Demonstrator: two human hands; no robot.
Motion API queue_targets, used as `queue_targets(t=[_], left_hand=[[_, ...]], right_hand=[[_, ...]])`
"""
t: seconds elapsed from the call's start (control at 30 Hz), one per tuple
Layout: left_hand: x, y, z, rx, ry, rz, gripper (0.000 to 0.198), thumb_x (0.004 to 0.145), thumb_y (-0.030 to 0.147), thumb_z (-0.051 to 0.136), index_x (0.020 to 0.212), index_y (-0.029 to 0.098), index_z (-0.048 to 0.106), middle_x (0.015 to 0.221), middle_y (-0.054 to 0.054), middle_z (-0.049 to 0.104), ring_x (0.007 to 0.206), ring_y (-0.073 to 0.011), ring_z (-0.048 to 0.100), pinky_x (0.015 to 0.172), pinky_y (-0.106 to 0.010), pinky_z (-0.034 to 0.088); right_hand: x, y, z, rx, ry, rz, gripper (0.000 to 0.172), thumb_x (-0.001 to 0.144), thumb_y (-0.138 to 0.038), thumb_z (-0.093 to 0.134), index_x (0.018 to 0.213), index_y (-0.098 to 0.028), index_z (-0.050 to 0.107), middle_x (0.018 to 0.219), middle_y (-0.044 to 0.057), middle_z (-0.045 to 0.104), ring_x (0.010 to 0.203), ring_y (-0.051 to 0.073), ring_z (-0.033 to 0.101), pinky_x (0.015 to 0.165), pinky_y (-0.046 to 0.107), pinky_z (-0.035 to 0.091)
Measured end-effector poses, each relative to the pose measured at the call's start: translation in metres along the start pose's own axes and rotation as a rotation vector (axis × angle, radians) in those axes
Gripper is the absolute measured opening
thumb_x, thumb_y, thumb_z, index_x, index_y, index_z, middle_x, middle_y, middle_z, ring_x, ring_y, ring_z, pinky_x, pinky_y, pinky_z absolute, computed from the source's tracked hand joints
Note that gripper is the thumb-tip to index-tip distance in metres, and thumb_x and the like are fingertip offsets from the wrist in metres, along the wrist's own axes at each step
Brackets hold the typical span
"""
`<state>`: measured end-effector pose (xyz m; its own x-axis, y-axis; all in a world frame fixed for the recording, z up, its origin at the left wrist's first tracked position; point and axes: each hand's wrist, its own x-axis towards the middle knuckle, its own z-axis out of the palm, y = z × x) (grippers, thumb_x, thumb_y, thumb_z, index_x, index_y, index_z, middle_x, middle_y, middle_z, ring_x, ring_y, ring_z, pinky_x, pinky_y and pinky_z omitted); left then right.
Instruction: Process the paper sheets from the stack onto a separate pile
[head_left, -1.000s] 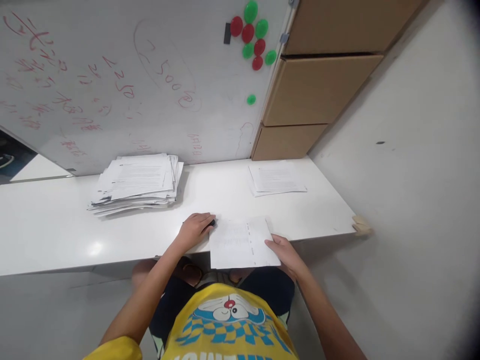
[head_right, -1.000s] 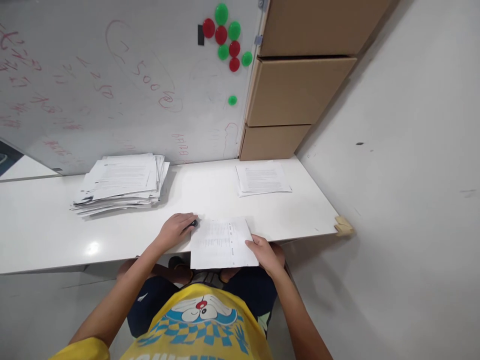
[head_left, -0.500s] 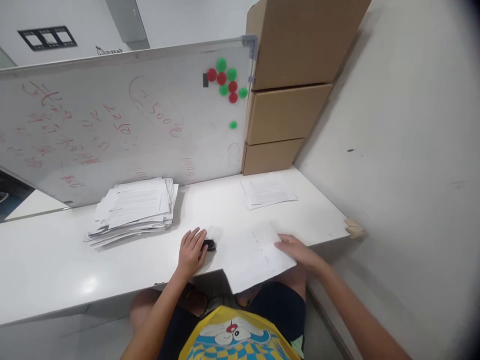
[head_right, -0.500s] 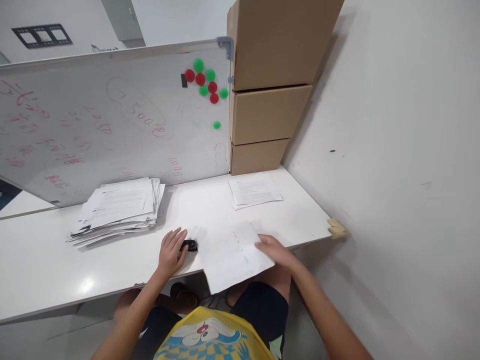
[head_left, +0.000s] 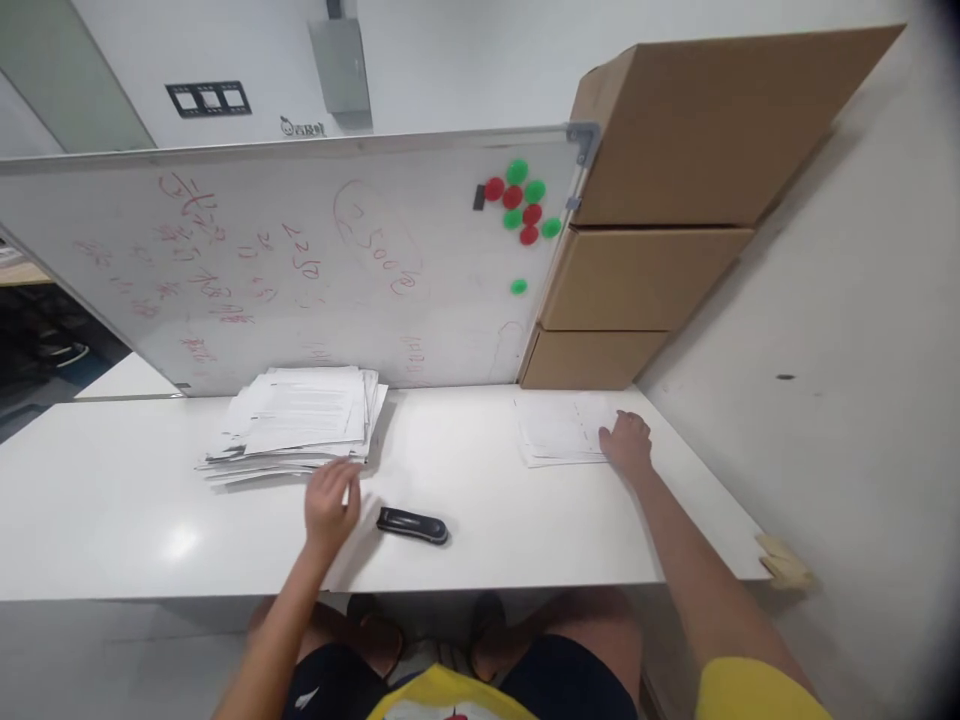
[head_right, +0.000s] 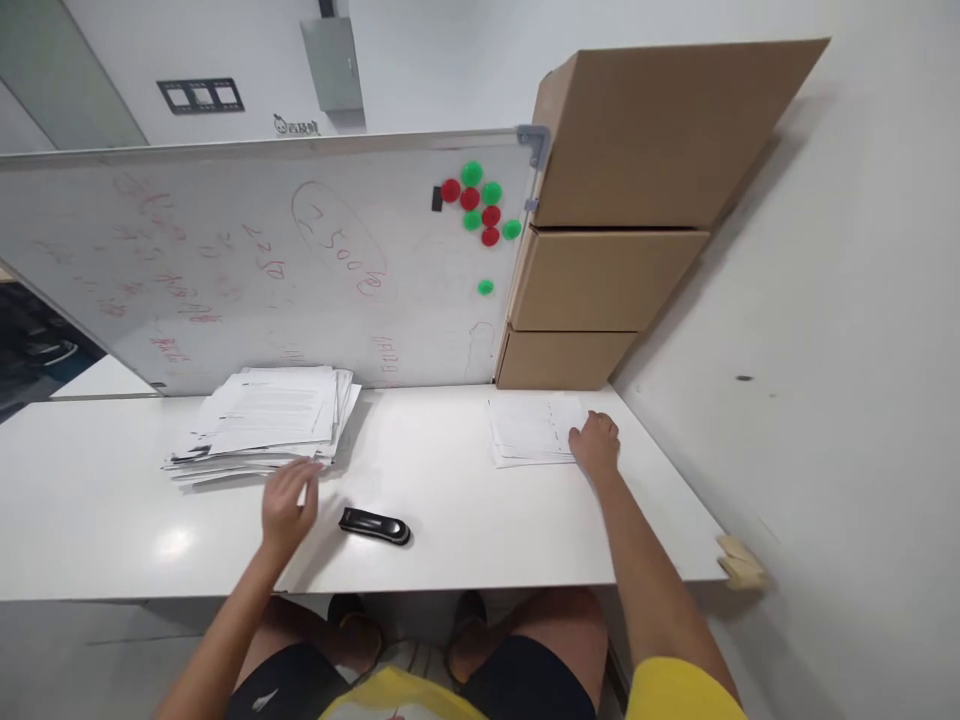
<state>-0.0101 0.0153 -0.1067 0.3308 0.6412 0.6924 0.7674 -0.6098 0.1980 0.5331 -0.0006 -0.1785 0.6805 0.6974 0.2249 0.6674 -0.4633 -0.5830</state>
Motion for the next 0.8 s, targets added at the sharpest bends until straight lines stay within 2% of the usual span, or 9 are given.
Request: queue_targets(t=[0.1,0.2,0.37,0.47,0.53,0.67,0.7,0.77,0.8], left_hand=[[0.034,-0.032,-0.019,0.134,-0.113,-0.149,0.026,0.092,0.027,0.053,0.115,0.018,0.061,0.115,-0.011,0.064,0.113,-0.0268,0.057,0.096,-0.049,0.047],[0.065,-0.041,-0.024,0.171,-0.166,-0.177,0.037,0.091,0.036,0.057,0.122,0.016,0.055,0.122,-0.010,0.058,0.107,-0.0229,0.059,0.090,-0.045,0.052],[0.083,-0.030,-0.026,0.154,-0.197,-0.141,0.036,0.092,0.036,0.056,0.123,0.016,0.054,0.121,-0.010,0.057,0.104,-0.0214,0.059,0.087,-0.043,0.053],[0.071,-0.012,-0.026,0.120,-0.218,-0.096,0.034,0.093,0.033,0.054,0.122,0.015,0.055,0.121,-0.010,0.058,0.104,-0.0215,0.059,0.087,-0.043,0.053],[0.054,0.012,-0.020,0.073,-0.238,-0.048,0.026,0.092,0.026,0.053,0.115,0.016,0.059,0.115,-0.010,0.062,0.103,-0.0219,0.060,0.088,-0.042,0.052],[0.008,0.086,-0.004,-0.060,-0.242,0.364,0.026,0.088,0.010,0.047,0.104,0.020,0.065,0.101,-0.009,0.068,0.103,-0.0230,0.060,0.093,-0.041,0.045],[-0.002,0.102,-0.002,-0.098,-0.253,0.497,0.028,0.088,0.009,0.046,0.107,0.020,0.064,0.103,-0.009,0.068,0.106,-0.0230,0.060,0.095,-0.041,0.043],[-0.015,0.122,0.000,-0.195,-0.318,0.683,0.032,0.089,0.011,0.046,0.115,0.021,0.061,0.110,-0.008,0.066,0.114,-0.0227,0.056,0.102,-0.040,0.040],[-0.018,0.126,0.000,-0.242,-0.345,0.675,0.034,0.089,0.013,0.046,0.118,0.023,0.060,0.115,-0.007,0.065,0.119,-0.0225,0.053,0.105,-0.041,0.038]], right_hand=[[-0.022,0.014,0.001,0.124,0.168,0.007,0.055,0.078,-0.030,0.046,0.123,0.000,0.052,0.129,0.029,0.052,0.125,0.038,0.043,0.105,0.053,0.029],[-0.052,0.028,-0.009,0.398,0.423,0.184,0.050,0.078,-0.039,0.047,0.115,-0.008,0.059,0.123,0.023,0.058,0.121,0.034,0.047,0.107,0.050,0.030],[-0.108,0.033,-0.016,0.584,0.560,0.390,0.051,0.083,-0.048,0.035,0.111,-0.011,0.057,0.112,0.019,0.061,0.106,0.030,0.057,0.094,0.046,0.044],[-0.150,0.006,-0.020,0.637,0.556,0.391,0.048,0.083,-0.052,0.037,0.106,-0.015,0.059,0.108,0.015,0.064,0.100,0.027,0.060,0.088,0.041,0.048],[-0.185,-0.033,-0.027,0.745,0.422,0.360,0.046,0.081,-0.055,0.046,0.102,-0.017,0.060,0.104,0.013,0.067,0.097,0.026,0.062,0.085,0.039,0.049],[-0.256,-0.136,-0.036,1.231,-0.389,0.316,0.053,0.078,-0.055,0.062,0.119,-0.022,0.059,0.112,0.011,0.070,0.100,0.026,0.065,0.087,0.042,0.050],[-0.267,-0.157,-0.036,1.316,-0.505,0.308,0.053,0.078,-0.053,0.064,0.120,-0.022,0.060,0.114,0.010,0.070,0.102,0.026,0.065,0.088,0.042,0.049],[-0.274,-0.181,-0.036,1.352,-0.535,0.316,0.047,0.073,-0.045,0.071,0.113,-0.022,0.064,0.112,0.008,0.072,0.105,0.026,0.065,0.093,0.041,0.048],[-0.272,-0.183,-0.037,1.334,-0.523,0.329,0.044,0.070,-0.042,0.074,0.108,-0.021,0.066,0.108,0.008,0.073,0.103,0.027,0.065,0.092,0.041,0.049]])
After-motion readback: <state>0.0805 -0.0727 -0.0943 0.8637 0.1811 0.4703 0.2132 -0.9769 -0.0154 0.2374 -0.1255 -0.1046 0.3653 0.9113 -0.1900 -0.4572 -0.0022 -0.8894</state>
